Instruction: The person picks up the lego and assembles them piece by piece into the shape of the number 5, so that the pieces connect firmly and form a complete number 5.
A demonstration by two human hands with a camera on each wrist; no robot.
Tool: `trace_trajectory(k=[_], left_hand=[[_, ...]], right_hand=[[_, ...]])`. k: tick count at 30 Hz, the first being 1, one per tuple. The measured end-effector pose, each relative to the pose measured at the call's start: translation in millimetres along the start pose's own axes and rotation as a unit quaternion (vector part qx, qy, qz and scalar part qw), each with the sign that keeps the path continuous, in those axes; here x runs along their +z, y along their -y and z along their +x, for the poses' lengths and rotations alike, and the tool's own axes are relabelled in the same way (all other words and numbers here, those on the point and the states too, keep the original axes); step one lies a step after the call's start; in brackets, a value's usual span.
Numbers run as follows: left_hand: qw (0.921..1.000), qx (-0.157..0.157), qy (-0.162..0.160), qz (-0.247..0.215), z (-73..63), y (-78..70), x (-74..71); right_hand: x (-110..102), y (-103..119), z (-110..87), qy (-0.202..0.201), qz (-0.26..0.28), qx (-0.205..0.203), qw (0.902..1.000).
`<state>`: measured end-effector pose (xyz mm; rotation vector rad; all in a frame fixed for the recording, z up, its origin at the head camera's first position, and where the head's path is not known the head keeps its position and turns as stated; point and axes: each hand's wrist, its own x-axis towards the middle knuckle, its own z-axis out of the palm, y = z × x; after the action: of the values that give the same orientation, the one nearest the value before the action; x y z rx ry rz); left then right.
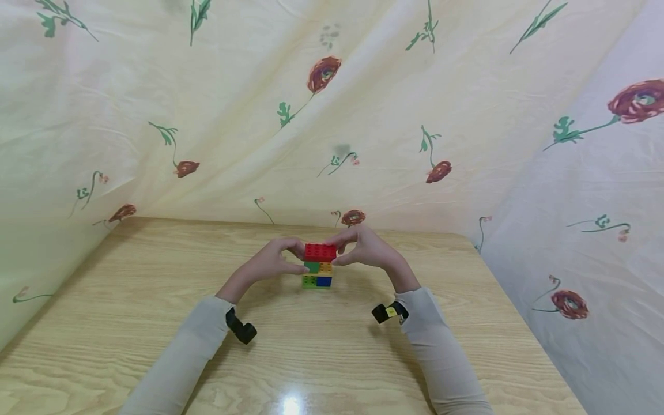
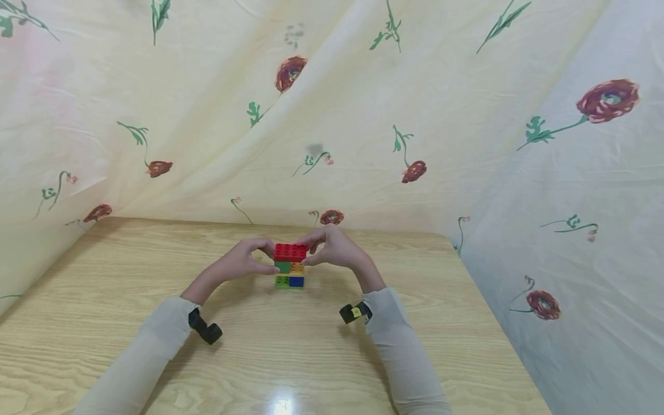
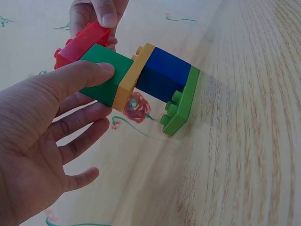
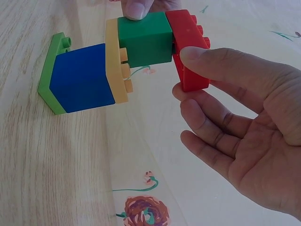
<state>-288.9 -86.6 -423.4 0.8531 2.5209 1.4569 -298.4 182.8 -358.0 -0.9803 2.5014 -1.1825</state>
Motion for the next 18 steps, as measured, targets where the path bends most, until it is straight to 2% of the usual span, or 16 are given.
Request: trace_trajectory(k=[18], left_hand=[[1.0, -0.001, -0.003, -0.003, -0.4, -0.5, 0.7]], right_hand=[[0.6, -2.5, 0.1, -0.001, -0.003, -0.003, 1.0]])
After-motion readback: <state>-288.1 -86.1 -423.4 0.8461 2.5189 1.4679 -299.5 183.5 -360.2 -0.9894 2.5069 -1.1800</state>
